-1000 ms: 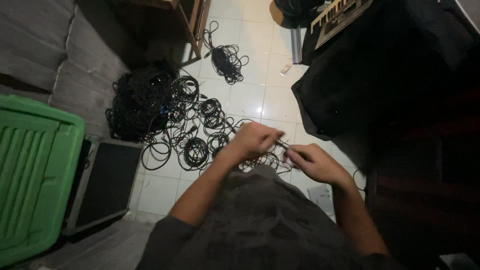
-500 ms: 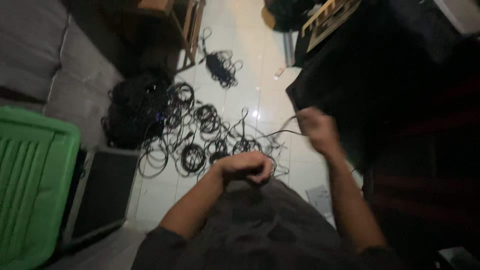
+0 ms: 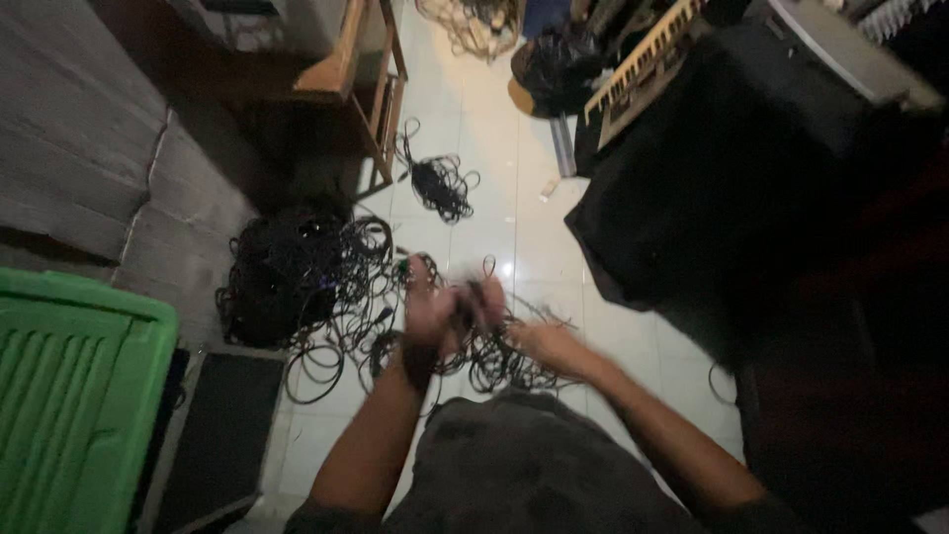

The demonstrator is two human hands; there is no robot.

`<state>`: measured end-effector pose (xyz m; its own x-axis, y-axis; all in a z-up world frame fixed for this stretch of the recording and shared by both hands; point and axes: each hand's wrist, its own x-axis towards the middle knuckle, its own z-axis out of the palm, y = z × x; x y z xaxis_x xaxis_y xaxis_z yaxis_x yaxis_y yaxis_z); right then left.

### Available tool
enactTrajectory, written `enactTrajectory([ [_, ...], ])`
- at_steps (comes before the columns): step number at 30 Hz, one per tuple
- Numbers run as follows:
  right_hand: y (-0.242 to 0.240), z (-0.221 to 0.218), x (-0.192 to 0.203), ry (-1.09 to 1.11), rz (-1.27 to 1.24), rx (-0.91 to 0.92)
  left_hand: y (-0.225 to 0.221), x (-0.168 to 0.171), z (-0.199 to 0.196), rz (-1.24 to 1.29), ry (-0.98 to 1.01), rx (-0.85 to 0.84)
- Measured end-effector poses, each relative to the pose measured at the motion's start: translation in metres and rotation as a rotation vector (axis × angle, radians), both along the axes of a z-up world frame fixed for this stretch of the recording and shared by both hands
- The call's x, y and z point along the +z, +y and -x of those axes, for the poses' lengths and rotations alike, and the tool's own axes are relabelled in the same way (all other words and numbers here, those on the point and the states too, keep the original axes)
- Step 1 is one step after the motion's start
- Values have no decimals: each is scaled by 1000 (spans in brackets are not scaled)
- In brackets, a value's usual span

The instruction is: The person coils black cables by hand and places them into a large white plastic bin.

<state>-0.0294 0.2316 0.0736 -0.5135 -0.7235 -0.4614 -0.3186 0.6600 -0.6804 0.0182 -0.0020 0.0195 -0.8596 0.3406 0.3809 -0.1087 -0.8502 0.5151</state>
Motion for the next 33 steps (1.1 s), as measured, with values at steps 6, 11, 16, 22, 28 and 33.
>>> enactTrajectory([
  [6, 5, -37, 46, -1, 141, 1, -21, -48, -42, 1616, -122, -251],
  [11, -43, -80, 24, -175, 275, -64, -31, 2, -93, 14, -141, -160],
  [16, -42, -142, 29, -86, 178, 142, -53, 41, -124, 647, -519, 99],
  [22, -66, -142, 20, -241, 143, -191, -57, 22, -179, -42, -423, -337],
  [28, -54, -184, 40, 27, 46, 21, -76, 24, -151, 1239, -292, -79],
  [33, -57, -158, 16, 26, 73, -129, -53, 29, -192, 245, 95, -489],
])
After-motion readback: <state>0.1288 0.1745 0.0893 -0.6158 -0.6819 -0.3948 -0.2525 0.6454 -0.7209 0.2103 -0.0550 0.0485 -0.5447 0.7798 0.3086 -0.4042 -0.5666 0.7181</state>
